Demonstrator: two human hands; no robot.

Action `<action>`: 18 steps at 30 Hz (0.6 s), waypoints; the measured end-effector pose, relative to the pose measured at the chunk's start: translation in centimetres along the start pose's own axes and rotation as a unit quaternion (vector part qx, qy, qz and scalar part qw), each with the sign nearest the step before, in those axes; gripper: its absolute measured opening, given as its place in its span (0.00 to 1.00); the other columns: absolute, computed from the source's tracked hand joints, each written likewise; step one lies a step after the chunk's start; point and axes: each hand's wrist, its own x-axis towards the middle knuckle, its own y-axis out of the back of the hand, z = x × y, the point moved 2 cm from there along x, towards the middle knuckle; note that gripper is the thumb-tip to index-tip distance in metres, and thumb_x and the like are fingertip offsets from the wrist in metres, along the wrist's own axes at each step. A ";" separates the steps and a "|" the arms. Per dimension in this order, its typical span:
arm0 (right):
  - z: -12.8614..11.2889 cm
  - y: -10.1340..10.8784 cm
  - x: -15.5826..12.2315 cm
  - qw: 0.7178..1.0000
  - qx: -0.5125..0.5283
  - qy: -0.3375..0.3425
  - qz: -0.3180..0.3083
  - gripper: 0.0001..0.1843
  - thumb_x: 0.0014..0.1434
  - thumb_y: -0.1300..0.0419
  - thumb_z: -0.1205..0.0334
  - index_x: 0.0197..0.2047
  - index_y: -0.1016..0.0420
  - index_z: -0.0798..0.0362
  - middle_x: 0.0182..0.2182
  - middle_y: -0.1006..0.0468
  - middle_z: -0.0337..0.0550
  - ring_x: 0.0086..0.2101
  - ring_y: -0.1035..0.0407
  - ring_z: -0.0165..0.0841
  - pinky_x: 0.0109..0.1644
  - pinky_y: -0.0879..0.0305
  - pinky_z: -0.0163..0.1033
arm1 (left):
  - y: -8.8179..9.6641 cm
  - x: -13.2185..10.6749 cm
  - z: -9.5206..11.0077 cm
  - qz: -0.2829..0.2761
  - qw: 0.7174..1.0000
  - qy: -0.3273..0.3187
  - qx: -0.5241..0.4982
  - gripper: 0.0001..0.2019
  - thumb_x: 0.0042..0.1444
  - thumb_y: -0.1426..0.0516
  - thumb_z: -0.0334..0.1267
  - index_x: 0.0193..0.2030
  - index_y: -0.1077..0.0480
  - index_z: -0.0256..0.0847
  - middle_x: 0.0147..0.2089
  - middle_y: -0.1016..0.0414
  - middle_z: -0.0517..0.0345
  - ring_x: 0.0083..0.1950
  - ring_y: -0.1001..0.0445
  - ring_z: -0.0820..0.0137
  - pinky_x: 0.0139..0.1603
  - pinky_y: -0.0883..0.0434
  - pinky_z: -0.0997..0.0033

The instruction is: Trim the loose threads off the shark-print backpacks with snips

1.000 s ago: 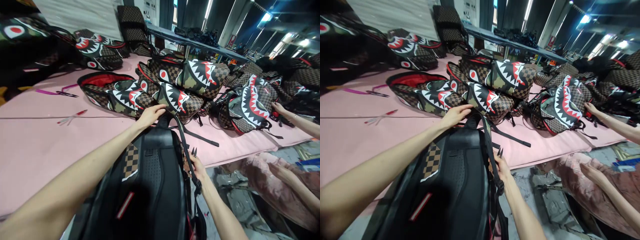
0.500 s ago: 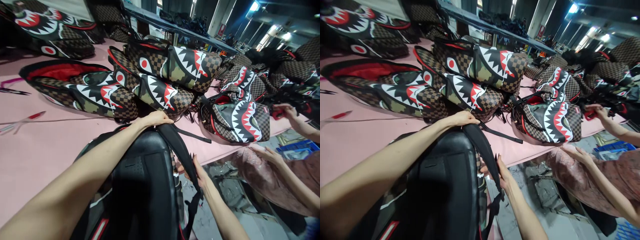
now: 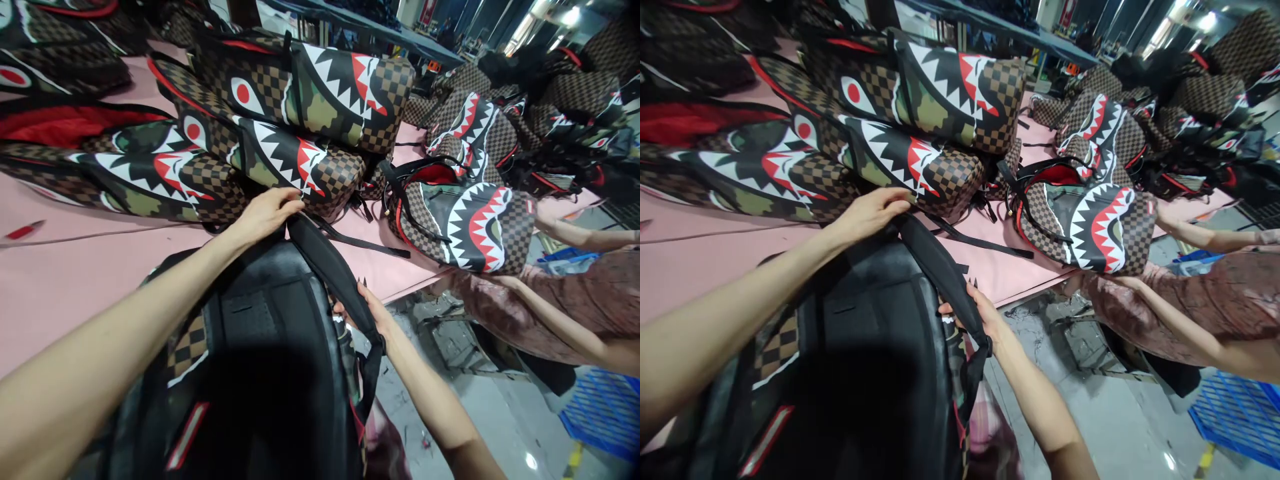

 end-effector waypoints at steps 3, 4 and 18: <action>0.0 -0.4 -0.2 1.000 0.016 -0.014 -0.020 0.32 0.66 0.66 0.47 0.46 0.31 0.64 0.26 0.22 0.48 0.12 0.41 0.24 0.12 0.47 0.28 | 1.5 -6.6 0.8 0.122 0.988 0.004 0.099 0.25 0.55 0.49 0.49 0.57 0.36 0.37 0.55 0.32 0.44 0.58 0.38 0.54 0.59 0.44 0.54; 0.1 -0.5 -0.2 0.999 0.018 -0.017 -0.023 0.32 0.66 0.66 0.46 0.46 0.32 0.64 0.25 0.22 0.47 0.11 0.42 0.24 0.11 0.47 0.28 | 1.6 -9.2 1.1 0.119 0.984 -0.003 0.132 0.26 0.55 0.49 0.49 0.58 0.38 0.39 0.58 0.35 0.43 0.62 0.43 0.52 0.60 0.47 0.51; 1.0 -1.5 -1.5 1.000 0.007 0.005 -0.030 0.31 0.66 0.67 0.46 0.44 0.32 0.60 0.28 0.21 0.45 0.10 0.45 0.24 0.09 0.47 0.30 | -1.1 -27.6 4.4 0.074 0.983 0.078 0.152 0.36 0.53 0.46 0.44 0.67 0.57 0.57 0.69 0.55 0.50 0.67 0.63 0.38 0.56 0.57 0.25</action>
